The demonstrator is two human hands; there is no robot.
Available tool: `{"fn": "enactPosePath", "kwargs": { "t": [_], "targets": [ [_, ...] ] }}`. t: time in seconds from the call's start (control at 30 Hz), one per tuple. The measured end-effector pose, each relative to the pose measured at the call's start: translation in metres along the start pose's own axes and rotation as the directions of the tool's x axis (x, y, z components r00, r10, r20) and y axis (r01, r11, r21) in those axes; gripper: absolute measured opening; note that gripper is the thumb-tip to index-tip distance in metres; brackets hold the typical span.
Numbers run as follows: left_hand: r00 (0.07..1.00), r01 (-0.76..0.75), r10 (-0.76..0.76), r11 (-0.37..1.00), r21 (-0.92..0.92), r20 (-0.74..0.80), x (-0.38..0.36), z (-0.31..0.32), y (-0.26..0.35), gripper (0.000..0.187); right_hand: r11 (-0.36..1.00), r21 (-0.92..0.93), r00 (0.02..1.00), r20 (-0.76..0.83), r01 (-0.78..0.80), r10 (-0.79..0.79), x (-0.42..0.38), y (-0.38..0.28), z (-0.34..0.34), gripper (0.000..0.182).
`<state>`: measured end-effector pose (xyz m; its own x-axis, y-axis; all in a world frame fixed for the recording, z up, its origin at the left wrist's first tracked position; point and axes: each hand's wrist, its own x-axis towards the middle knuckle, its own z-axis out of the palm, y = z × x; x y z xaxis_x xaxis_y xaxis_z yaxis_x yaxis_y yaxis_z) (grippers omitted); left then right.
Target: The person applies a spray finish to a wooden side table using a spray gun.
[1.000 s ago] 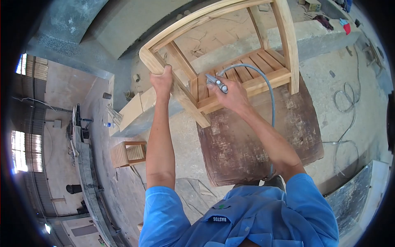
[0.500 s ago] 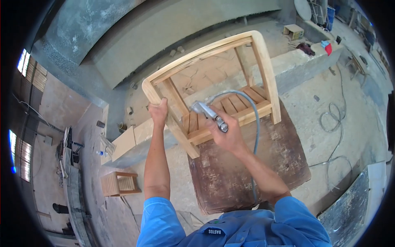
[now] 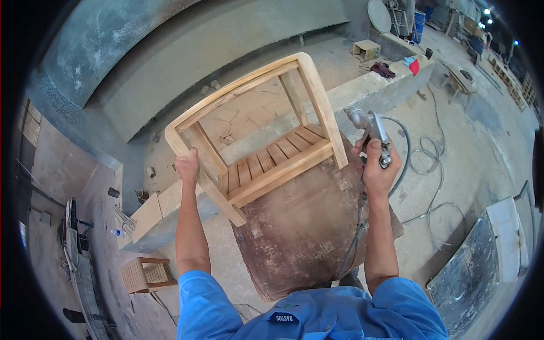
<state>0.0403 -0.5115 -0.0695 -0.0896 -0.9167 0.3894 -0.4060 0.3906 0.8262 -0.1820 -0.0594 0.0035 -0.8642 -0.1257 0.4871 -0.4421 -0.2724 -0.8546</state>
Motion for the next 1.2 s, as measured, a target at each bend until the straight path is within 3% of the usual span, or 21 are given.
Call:
{"fn": "enactPosePath", "kwargs": {
  "t": [0.1, 0.13, 0.17, 0.23, 0.27, 0.3, 0.37, 0.43, 0.5, 0.57, 0.63, 0.7, 0.8, 0.87, 0.97, 1.03, 1.07, 1.1, 1.13, 1.2],
  "targets": [
    [0.997, 0.012, -0.010, 1.000, -0.024, 0.073, -0.009, -0.009, 0.007, 0.036, 0.994, 0.108, 0.997, 0.080, -0.028, 0.019, -0.010, -0.006, -0.012, 0.042],
    [0.997, -0.033, 0.036, 0.998, -0.045, 0.068, -0.017, -0.013, 0.015, 0.035, 0.989, 0.085, 0.976, 0.191, -0.124, 0.106, -0.017, -0.012, -0.019, 0.047],
    [0.995, -0.074, 0.078, 0.995, -0.061, 0.063, -0.023, -0.016, 0.021, 0.034, 0.984, 0.079, 0.970, 0.199, -0.159, 0.141, -0.026, -0.014, -0.025, 0.047],
    [0.997, -0.031, 0.030, 1.000, 0.002, 0.071, -0.020, -0.017, 0.014, 0.031, 0.979, 0.054, 0.857, 0.494, -0.197, 0.145, -0.048, -0.015, -0.033, 0.052],
    [0.997, -0.014, 0.012, 1.000, 0.028, 0.077, -0.023, -0.019, 0.012, 0.031, 0.979, 0.079, 0.834, 0.539, -0.190, 0.118, -0.057, -0.016, -0.034, 0.053],
    [0.997, -0.037, 0.039, 0.999, -0.026, 0.060, -0.030, -0.021, 0.011, 0.032, 0.973, 0.070, 0.824, 0.547, -0.219, 0.146, -0.069, -0.013, -0.037, 0.053],
    [0.997, -0.055, 0.059, 0.995, -0.079, 0.047, -0.048, -0.024, 0.013, 0.034, 0.991, -0.071, 0.765, 0.630, -0.111, 0.131, -0.089, -0.002, -0.042, 0.051],
    [0.989, -0.146, 0.144, 0.974, -0.171, -0.028, -0.070, -0.028, 0.015, 0.040, 0.979, -0.133, 0.744, 0.636, -0.156, 0.205, -0.112, 0.006, -0.048, 0.050],
    [0.988, -0.152, 0.149, 0.981, -0.116, -0.035, -0.087, -0.033, 0.010, 0.039, 0.944, -0.208, 0.620, 0.714, -0.257, 0.326, -0.132, 0.011, -0.055, 0.050],
    [0.986, -0.167, 0.164, 0.983, -0.075, -0.036, -0.107, -0.038, 0.006, 0.038, 0.932, -0.264, 0.596, 0.717, -0.247, 0.361, -0.151, 0.012, -0.061, 0.049],
    [0.964, -0.228, 0.224, 0.974, -0.012, -0.144, -0.135, -0.039, 0.002, 0.040, 0.931, -0.293, 0.510, 0.779, -0.218, 0.364, -0.166, 0.014, -0.070, 0.050],
    [0.992, -0.094, 0.087, 0.992, -0.084, -0.087, -0.168, -0.044, -0.003, 0.041, 0.921, -0.319, 0.515, 0.764, -0.221, 0.389, -0.178, 0.013, -0.080, 0.051],
    [0.991, -0.112, 0.099, 0.983, -0.149, -0.087, -0.220, -0.048, -0.009, 0.041, 0.909, -0.354, 0.530, 0.739, -0.220, 0.416, -0.189, 0.014, -0.100, 0.052],
    [0.975, -0.174, 0.142, 0.967, -0.188, -0.172, -0.248, -0.043, -0.035, 0.041, 0.903, -0.375, 0.542, 0.723, -0.211, 0.428, -0.189, 0.013, -0.113, 0.052],
    [0.989, -0.068, 0.047, 0.986, -0.155, -0.138, -0.253, -0.048, -0.039, 0.038, 0.864, -0.453, 0.551, 0.673, -0.221, 0.494, -0.185, 0.012, -0.132, 0.051],
    [0.994, -0.030, 0.012, 0.986, -0.166, -0.108, -0.247, -0.048, -0.036, 0.039, 0.817, -0.529, 0.659, 0.534, -0.229, 0.530, -0.184, 0.013, -0.143, 0.049],
    [0.996, 0.000, -0.015, 0.983, -0.185, -0.083, -0.245, -0.049, -0.034, 0.038, 0.864, -0.485, 0.779, 0.486, -0.138, 0.397, -0.187, 0.022, -0.145, 0.049],
    [0.998, 0.027, -0.040, 0.978, -0.207, -0.055, -0.240, -0.046, -0.033, 0.038, 0.861, -0.490, 0.781, 0.482, -0.135, 0.397, -0.181, 0.023, -0.143, 0.049],
    [0.992, -0.065, 0.042, 0.978, -0.200, -0.116, -0.239, -0.042, -0.041, 0.036, 0.828, -0.531, 0.815, 0.393, -0.178, 0.427, -0.175, 0.024, -0.143, 0.048],
    [0.997, -0.036, 0.021, 0.981, -0.190, -0.078, -0.240, -0.045, -0.049, 0.035, 0.776, -0.593, 0.864, 0.256, -0.213, 0.433, -0.166, 0.032, -0.149, 0.048]
  ]
}}
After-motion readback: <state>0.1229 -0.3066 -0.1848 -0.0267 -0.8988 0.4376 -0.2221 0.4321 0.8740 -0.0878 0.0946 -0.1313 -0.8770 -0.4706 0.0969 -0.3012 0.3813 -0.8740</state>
